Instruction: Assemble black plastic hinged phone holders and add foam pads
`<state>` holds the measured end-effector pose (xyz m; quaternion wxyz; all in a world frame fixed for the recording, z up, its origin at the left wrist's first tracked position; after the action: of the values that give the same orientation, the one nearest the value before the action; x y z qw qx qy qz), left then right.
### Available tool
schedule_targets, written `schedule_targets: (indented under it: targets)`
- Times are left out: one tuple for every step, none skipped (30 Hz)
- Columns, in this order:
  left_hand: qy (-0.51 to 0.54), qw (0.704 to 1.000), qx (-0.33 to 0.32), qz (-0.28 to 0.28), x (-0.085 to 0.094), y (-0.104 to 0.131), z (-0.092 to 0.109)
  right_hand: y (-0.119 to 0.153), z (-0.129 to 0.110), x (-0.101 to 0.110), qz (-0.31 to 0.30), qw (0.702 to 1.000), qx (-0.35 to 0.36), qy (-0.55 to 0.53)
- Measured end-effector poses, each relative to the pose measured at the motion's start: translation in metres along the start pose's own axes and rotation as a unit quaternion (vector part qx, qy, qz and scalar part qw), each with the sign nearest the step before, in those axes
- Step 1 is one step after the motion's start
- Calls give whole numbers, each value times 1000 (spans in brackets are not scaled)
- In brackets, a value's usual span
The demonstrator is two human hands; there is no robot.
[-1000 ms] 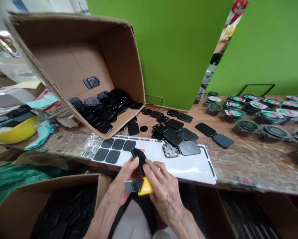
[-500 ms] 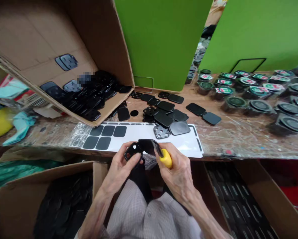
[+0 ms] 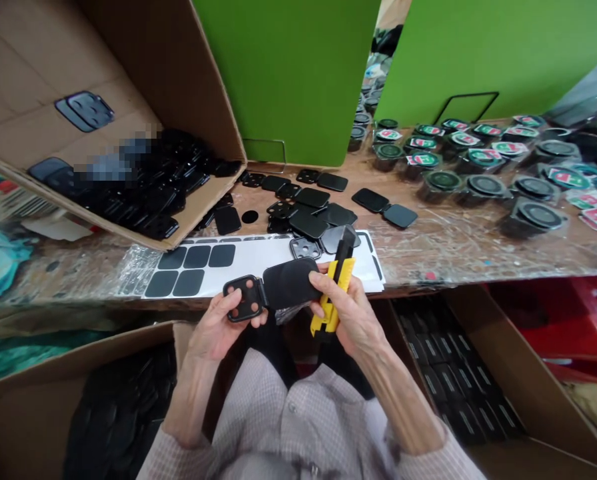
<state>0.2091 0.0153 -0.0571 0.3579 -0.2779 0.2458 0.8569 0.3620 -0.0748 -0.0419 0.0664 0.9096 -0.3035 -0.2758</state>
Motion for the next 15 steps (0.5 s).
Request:
schedule_targets:
  targets:
    - [5,1000,-8,-11,-1,0,2,0,0,1,8,1000,2,-5]
    - [11,999,-18,-30,-3,1,5,1,1,4,21,1000,5,-15]
    - [18,998,-30,-53,-6,1,9,1,2,7,36,999,5,-27]
    - [25,996,-41,-79,-10,2,12,2,5,10,51,998,0,-41]
    - [31,993,-48,-106,-15,3,16,3,10,12,65,996,-11,-55]
    - [33,990,-52,-130,-19,3,18,4,14,14,76,995,-21,-68]
    - [33,987,-54,-147,-23,4,19,5,19,16,84,993,-30,-79]
    - [31,985,-56,-157,-26,4,21,6,23,17,88,992,-38,-85]
    - [30,985,-58,-161,-28,3,21,8,26,16,89,991,-42,-89]
    - [31,985,-62,-160,-31,3,22,9,28,15,90,991,-42,-92]
    - [33,985,-66,-154,-33,3,22,11,29,13,88,991,-42,-96]
    - [37,986,-73,-143,-36,3,22,12,30,10,85,990,-40,-101]
    - [37,988,-82,-126,-38,3,23,14,31,7,85,990,-36,-106]
    - [31,991,-93,-95,-39,3,23,15,31,4,84,990,-33,-108]
    - [19,993,-108,-54,-38,3,25,16,31,1,79,991,-33,-102]
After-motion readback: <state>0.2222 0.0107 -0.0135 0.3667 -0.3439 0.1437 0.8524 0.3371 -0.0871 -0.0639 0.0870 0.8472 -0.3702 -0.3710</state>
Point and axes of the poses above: each hand's wrist, its own y-axis away from the middle knuckle, its own x-axis out of the back of the hand, z = x × y, the point moved 9 cm from there along -y, towards the middle knuckle, and after that the axes turned 4 degrees about -z, right-handed, at the moved point
